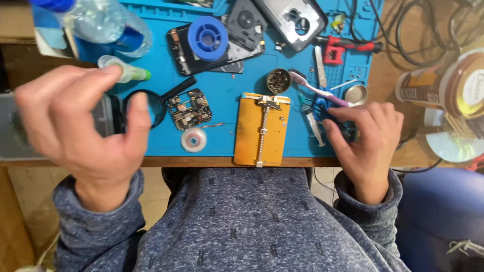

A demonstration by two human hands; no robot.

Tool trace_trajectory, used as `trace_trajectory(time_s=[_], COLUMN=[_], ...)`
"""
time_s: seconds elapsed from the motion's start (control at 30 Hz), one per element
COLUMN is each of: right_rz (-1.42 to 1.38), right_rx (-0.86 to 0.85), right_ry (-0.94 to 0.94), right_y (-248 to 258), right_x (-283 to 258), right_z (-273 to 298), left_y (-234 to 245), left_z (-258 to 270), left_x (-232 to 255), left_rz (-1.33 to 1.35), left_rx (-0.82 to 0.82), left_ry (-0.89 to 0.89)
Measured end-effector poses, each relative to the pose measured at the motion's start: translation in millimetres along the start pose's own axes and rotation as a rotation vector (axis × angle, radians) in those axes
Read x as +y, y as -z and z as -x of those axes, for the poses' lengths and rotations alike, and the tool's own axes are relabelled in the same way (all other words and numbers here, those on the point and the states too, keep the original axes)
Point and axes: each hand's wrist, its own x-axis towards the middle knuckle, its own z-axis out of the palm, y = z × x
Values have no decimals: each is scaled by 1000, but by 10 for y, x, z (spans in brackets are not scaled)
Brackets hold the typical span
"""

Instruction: The person applies a liquid from a syringe onto a small circuit board held in a vise. They use a cotton swab to spread the liquid and clean the board's surface. The person then uses tweezers to position a small component and a pair of scissors to trim a wire.

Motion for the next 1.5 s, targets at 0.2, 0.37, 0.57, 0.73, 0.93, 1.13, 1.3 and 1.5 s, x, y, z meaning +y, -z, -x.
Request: trace_trajectory(time_s=[0.2,0.37,0.57,0.73,0.93,1.13,1.3,1.5], right_rz=[-1,-40,-106,-227,-426,-627,-1308,-1397], right_rx=[12,44,92,264,250,86,44,-5], right_ry=[-11,-18,12,162,472,286,49,79], right_y=[15,62,124,37,-110,7,-67,-48], right_x=[42,30,-84,-282,-862,-790,-733,-732], right_z=[52,64,28,-49,-373,-262,-72,-115], left_y=[117,57,99,212,-285,-444,-493,-521], left_z=[-22,7,180,-245,-317,-262,-230,-223], left_x=[22,15,28,320,993,996,955,930], left_rz=[-177,-66,229,496,383,519,541,504], left_rx=[-191,-187,-111,-290,-115,-49,-247,-218], left_ry=[35,37,43,-251,-331,-274,-53,-114])
